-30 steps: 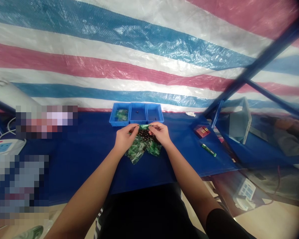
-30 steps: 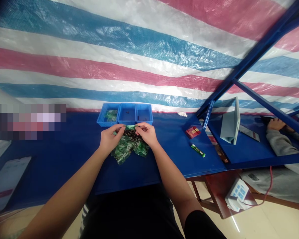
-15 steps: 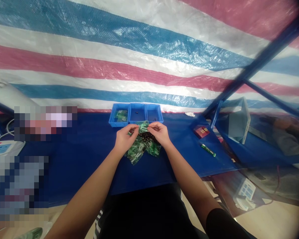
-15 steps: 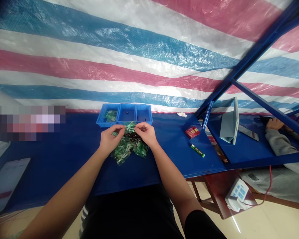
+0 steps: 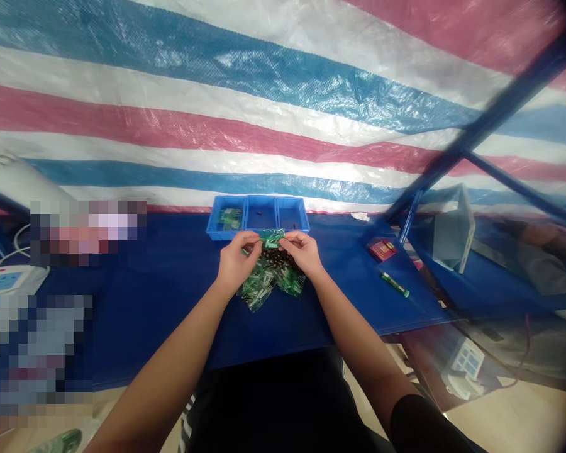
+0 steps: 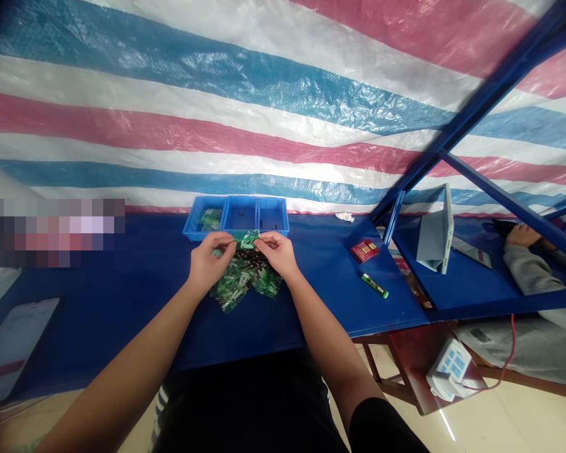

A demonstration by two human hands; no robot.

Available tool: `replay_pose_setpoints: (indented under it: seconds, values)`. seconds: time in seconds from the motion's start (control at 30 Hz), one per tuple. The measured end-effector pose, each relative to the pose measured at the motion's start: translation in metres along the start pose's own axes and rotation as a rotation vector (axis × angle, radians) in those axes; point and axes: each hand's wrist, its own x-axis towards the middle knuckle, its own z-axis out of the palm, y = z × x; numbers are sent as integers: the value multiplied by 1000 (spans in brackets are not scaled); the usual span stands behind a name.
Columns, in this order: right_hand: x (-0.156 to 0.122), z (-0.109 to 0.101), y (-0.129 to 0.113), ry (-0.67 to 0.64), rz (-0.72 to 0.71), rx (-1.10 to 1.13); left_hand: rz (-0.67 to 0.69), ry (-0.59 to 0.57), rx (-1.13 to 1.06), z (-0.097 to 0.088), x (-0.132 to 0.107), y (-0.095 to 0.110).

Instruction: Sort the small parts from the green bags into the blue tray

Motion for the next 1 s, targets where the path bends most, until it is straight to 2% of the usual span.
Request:
replay_pose_setpoints:
  seconds: [0.27, 0.47, 0.63, 0.87, 1.0]
  values:
    - [0, -2, 1, 55, -60, -62, -26, -28, -35, -2, -1, 3]
    - [1, -1, 3, 69, -73, -85, -8, -19, -9, 0, -1, -1]
    - [1, -1, 2, 97, -143, -124, 24, -8, -10, 1, -2, -3]
    - [0, -1, 1, 47, -11, -60, 59, -20, 32, 0, 0, -2]
    - [0, -1, -1, 30, -7, -49, 113, -10, 25, -1, 2, 0]
